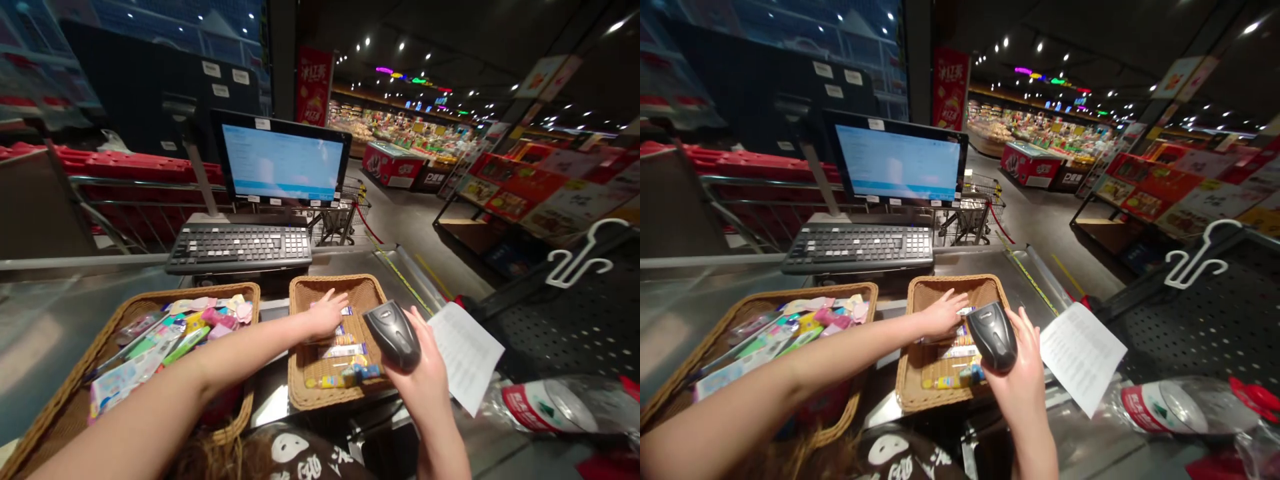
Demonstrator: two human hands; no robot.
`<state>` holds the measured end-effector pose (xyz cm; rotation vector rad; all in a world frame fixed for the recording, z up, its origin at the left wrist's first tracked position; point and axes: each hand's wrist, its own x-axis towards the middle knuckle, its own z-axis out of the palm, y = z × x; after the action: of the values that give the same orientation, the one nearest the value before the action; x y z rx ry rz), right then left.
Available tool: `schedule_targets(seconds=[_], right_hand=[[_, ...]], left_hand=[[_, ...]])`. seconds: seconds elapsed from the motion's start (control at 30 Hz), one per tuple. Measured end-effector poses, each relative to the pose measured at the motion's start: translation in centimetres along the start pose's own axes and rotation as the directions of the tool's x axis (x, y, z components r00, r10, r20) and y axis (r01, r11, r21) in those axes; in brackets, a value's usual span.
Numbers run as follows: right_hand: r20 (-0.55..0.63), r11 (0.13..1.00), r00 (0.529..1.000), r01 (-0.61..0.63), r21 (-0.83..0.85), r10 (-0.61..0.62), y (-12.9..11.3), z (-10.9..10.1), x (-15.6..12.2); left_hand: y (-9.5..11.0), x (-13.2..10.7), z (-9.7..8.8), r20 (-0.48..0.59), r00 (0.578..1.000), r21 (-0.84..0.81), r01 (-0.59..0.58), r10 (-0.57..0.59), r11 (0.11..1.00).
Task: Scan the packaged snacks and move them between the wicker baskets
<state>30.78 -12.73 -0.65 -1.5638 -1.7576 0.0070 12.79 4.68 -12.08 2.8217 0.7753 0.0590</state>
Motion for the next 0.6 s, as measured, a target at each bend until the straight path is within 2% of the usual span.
schedule_targets(seconds=[0.13, 0.3, 0.43, 0.6], right_hand=[[0.023, 1.0, 1.0, -0.017, -0.015, 0.018, 1.3, -0.3, 0.0], [0.019, 0.999, 0.999, -0.038, -0.031, 0.038, 2.2, -0.2, 0.4], [-0.009, 1.0, 1.0, -0.028, -0.013, 0.027, 2.7, -0.1, 0.8], [-0.011, 0.999, 1.0, -0.021, 0.024, 0.021, 3.2, 0.0, 1.0]], left_hand=[[1.4, 2.3, 3.5, 0.097, 0.995, -0.009, 0.022, -0.021, 1.0], [2.7, 4.2, 6.9, 0.141, 0.985, -0.004, 0.098, -0.096, 0.995], [3.5, 4.7, 8.1, 0.158, 0.978, -0.007, 0.136, -0.133, 0.991], [3.8, 4.4, 8.1, 0.156, 0.969, -0.036, 0.201, -0.194, 0.979]])
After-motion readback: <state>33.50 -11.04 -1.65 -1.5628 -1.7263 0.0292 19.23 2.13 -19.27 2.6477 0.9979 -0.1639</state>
